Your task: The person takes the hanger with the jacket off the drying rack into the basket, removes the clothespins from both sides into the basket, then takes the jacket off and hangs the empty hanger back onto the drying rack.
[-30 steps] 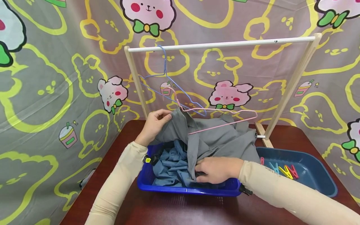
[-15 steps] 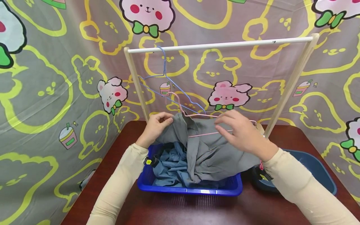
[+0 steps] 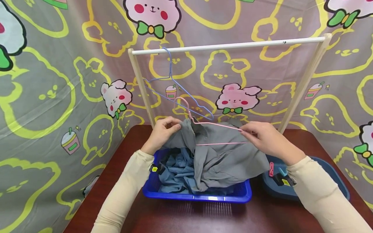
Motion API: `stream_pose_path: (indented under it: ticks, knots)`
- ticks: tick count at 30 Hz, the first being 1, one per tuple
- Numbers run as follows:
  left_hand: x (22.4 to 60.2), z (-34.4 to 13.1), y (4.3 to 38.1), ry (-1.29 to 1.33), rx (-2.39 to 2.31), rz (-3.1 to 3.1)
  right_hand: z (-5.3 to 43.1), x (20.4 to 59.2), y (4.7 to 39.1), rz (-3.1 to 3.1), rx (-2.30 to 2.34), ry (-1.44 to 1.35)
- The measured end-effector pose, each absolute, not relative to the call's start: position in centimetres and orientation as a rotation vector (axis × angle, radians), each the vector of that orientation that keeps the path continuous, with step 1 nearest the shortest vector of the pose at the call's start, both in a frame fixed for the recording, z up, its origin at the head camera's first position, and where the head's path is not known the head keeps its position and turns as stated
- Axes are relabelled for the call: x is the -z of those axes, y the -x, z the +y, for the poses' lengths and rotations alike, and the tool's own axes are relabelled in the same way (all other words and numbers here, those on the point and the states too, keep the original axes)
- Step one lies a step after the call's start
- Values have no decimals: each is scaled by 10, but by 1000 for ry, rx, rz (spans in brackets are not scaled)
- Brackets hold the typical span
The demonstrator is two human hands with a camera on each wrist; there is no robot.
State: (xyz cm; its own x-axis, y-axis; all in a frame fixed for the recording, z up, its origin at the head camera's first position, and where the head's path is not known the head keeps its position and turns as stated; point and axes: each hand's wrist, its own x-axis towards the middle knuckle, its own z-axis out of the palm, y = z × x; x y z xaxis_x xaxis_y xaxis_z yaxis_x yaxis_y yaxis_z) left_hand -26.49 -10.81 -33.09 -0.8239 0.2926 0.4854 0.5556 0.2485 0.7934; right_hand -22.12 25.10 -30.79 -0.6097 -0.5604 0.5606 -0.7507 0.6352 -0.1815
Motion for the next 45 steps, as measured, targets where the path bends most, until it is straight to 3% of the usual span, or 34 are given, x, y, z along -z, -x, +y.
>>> stream_pose_path:
  ticks: [26,33,45]
  knots:
    - [332,-103,267,931,1669,-2423,271,318,208,-2495,-642,-777]
    - [335,-104,271,886,1430,-2457,279,316,206,-2430,-582,-786]
    - [336,-114,269,796,1444,-2481,299,320,211,-2451,-690,-711]
